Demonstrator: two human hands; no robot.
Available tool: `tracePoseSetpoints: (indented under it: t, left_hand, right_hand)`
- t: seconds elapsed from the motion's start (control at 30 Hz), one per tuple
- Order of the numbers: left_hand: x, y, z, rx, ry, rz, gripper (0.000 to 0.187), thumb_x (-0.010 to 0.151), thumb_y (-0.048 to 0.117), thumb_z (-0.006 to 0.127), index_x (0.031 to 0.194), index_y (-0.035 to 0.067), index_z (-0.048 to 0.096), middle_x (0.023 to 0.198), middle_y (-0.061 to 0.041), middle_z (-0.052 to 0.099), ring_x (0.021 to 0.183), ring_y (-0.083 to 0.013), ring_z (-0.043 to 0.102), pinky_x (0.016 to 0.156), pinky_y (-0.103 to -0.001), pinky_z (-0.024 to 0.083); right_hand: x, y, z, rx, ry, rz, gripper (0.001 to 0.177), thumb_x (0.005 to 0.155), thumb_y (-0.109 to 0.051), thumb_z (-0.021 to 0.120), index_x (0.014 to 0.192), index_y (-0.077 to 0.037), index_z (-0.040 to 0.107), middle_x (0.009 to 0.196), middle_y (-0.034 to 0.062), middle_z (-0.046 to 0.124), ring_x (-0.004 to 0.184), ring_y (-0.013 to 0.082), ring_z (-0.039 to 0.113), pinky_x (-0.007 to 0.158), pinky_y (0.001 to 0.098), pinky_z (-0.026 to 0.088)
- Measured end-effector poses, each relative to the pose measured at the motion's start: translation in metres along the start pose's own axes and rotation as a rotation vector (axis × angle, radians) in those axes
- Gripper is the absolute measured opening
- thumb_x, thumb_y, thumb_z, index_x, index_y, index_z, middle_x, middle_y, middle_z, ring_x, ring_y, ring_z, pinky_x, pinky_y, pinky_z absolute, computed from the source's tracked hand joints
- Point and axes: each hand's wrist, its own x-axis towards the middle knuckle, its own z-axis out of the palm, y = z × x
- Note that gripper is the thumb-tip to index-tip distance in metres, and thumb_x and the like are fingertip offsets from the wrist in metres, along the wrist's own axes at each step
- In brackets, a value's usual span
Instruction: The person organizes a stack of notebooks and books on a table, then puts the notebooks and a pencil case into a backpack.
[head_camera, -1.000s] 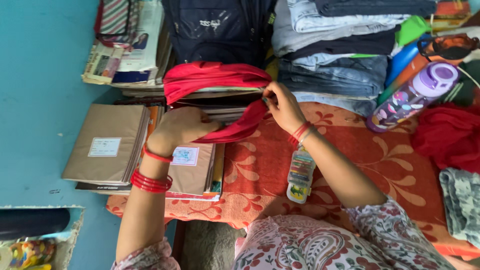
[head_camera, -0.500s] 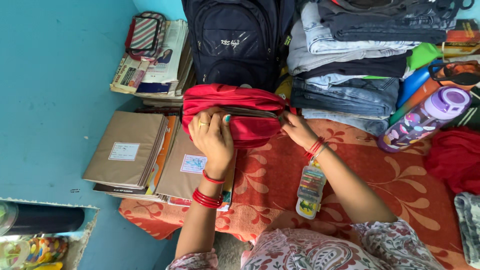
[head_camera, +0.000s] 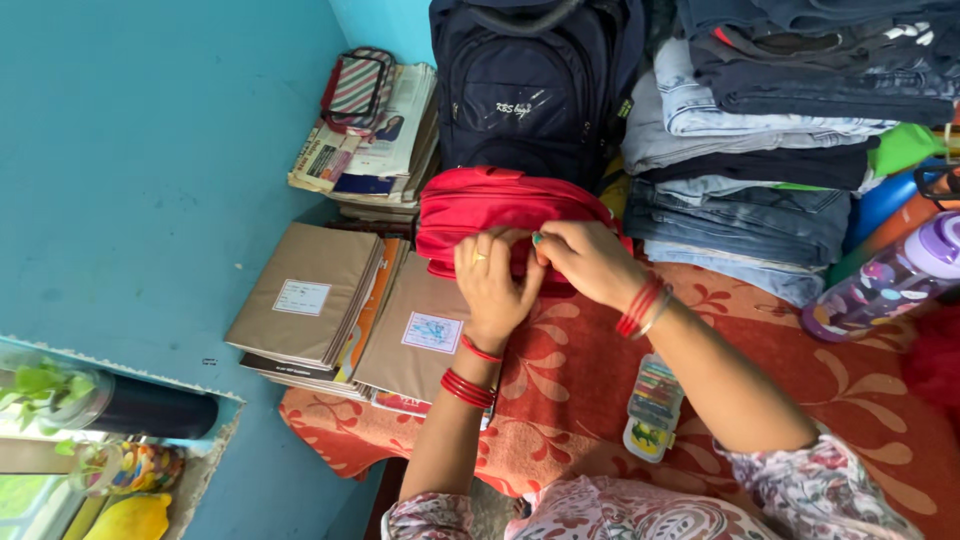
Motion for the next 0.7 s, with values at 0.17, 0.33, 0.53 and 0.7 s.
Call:
tracePoseSetpoints:
  t: [0.17, 0.33, 0.53, 0.7]
  left_hand:
    - [0.005, 0.002, -0.002, -0.042, -0.031, -0.004, 0.026, 0.08, 0.013, 0.08, 0.101, 0.006, 0.066, 0.1, -0.008, 0.064, 0.091, -0.0286, 0.059, 0.08, -0.042, 0.043]
    - [-0.003, 0.002, 0.01, -0.009, 0.025, -0.076, 0.018, 0.081, 0.005, 0.078, 0.093, 0.007, 0.066, 0.096, -0.006, 0.065, 0.091, -0.028, 0.06, 0.084, -0.041, 0.045]
    - [0.005, 0.004, 0.009, -0.137, 0.1, -0.129, 0.013, 0.083, 0.001, 0.076, 0.092, 0.007, 0.068, 0.093, -0.007, 0.063, 0.089, -0.0283, 0.059, 0.082, -0.04, 0.048]
    - [0.022, -0.007, 0.01, -0.234, 0.032, -0.201, 0.014, 0.081, -0.003, 0.074, 0.089, 0.007, 0.067, 0.089, -0.009, 0.062, 0.086, -0.0302, 0.057, 0.078, -0.04, 0.047]
  right_hand:
    - [0.016, -0.025, -0.007, -0.47, 0.084, -0.035, 0.033, 0.095, -0.032, 0.055, 0.081, -0.008, 0.072, 0.075, 0.0164, 0.071, 0.07, 0.0385, 0.068, 0.062, 0.0514, 0.051]
    - [0.01, -0.04, -0.006, -0.648, 0.119, -0.099, 0.032, 0.099, -0.032, 0.058, 0.081, -0.01, 0.072, 0.075, 0.0156, 0.07, 0.07, 0.0389, 0.068, 0.063, 0.0524, 0.052]
    - [-0.013, -0.052, -0.016, -0.507, 0.259, -0.37, 0.03, 0.084, -0.014, 0.074, 0.112, -0.008, 0.067, 0.107, 0.0114, 0.066, 0.09, 0.0326, 0.068, 0.071, 0.0425, 0.054]
    - [-0.006, -0.028, 0.004, -0.658, 0.344, -0.211, 0.023, 0.09, -0.014, 0.077, 0.108, -0.009, 0.064, 0.109, 0.0067, 0.061, 0.102, 0.0292, 0.065, 0.083, 0.0412, 0.053]
